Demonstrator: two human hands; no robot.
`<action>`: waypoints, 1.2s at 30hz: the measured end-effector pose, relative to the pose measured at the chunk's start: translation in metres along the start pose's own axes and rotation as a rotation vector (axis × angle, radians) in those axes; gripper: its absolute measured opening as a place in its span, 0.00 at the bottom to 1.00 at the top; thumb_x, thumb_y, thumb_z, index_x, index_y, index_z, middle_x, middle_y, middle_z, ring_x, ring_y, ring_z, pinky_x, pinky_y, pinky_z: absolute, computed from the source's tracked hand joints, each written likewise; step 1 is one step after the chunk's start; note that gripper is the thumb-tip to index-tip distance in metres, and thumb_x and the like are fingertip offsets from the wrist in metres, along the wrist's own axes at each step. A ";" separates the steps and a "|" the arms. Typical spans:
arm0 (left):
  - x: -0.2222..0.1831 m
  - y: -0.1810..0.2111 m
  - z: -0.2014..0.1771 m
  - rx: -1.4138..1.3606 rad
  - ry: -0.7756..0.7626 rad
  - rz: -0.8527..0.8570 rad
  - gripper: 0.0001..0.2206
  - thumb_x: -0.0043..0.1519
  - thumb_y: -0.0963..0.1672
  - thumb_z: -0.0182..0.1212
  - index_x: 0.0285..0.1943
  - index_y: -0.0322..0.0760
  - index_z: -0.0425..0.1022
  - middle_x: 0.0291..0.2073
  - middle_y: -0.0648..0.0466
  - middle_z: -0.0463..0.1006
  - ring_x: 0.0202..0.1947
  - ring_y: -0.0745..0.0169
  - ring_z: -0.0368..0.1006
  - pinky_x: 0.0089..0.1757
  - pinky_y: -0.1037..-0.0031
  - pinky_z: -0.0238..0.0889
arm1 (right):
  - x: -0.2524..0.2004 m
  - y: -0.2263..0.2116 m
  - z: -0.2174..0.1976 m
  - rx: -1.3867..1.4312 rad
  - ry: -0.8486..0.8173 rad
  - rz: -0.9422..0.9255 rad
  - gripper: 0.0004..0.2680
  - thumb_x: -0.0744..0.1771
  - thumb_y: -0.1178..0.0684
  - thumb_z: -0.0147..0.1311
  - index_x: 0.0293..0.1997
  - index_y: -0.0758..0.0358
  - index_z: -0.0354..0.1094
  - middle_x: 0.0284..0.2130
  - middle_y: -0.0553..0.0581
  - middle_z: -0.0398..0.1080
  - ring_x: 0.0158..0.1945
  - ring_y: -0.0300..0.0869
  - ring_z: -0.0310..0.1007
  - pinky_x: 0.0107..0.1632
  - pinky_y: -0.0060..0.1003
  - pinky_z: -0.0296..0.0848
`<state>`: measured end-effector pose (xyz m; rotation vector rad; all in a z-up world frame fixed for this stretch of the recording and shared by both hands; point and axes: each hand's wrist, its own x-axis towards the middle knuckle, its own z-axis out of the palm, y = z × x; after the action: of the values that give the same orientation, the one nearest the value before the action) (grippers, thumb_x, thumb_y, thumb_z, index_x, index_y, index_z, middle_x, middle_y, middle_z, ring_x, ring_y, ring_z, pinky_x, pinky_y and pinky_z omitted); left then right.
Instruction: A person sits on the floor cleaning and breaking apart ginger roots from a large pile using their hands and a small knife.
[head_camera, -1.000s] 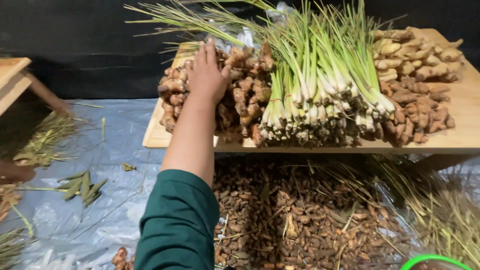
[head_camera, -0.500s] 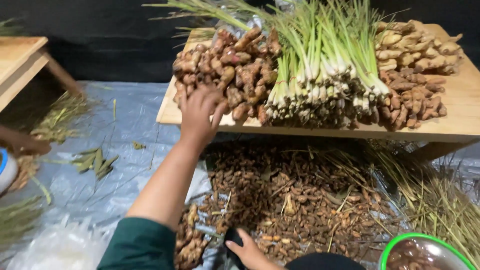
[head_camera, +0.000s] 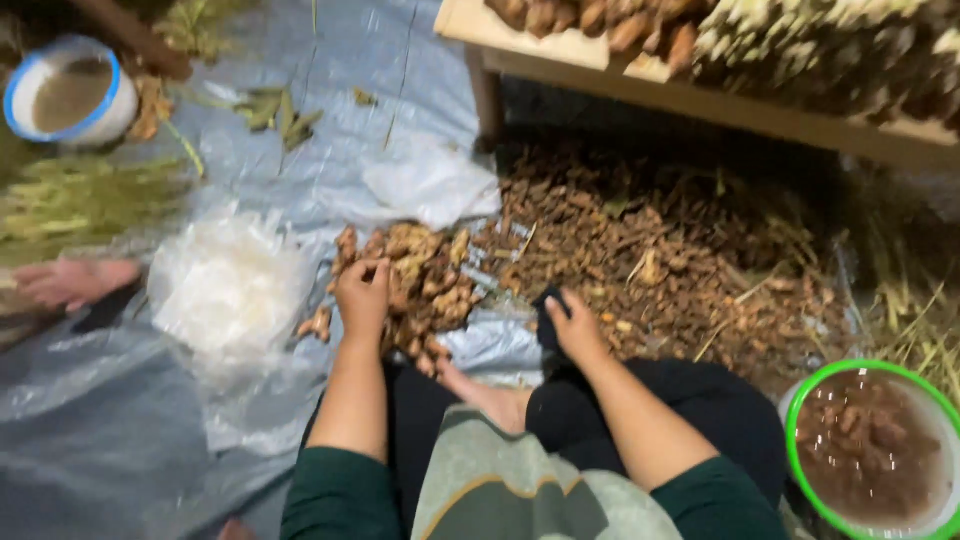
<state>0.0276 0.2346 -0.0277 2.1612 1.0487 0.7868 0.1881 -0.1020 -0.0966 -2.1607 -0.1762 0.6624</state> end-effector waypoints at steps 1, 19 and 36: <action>-0.014 -0.013 -0.004 -0.001 0.088 -0.065 0.04 0.59 0.47 0.72 0.35 0.47 0.84 0.31 0.49 0.82 0.41 0.45 0.79 0.48 0.59 0.71 | -0.001 -0.002 -0.002 -0.034 0.016 0.054 0.19 0.69 0.38 0.56 0.67 0.44 0.62 0.55 0.65 0.73 0.59 0.56 0.73 0.57 0.52 0.75; -0.039 -0.065 0.018 0.197 -0.344 -0.365 0.15 0.64 0.53 0.63 0.56 0.51 0.71 0.47 0.53 0.79 0.52 0.48 0.77 0.49 0.53 0.72 | -0.123 -0.027 -0.038 0.455 -0.041 -0.370 0.07 0.67 0.54 0.57 0.47 0.62 0.76 0.53 0.58 0.74 0.59 0.47 0.70 0.64 0.46 0.66; -0.103 0.051 -0.042 -1.508 -0.214 -0.586 0.08 0.64 0.48 0.62 0.47 0.43 0.78 0.41 0.51 0.82 0.41 0.55 0.80 0.43 0.57 0.77 | -0.130 -0.044 -0.075 1.497 -0.278 -0.153 0.16 0.70 0.38 0.44 0.57 0.51 0.72 0.49 0.56 0.78 0.37 0.46 0.73 0.38 0.33 0.71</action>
<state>-0.0319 0.1351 0.0111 0.5859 0.5344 0.6540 0.1204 -0.1715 0.0263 -0.6160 0.0322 0.6579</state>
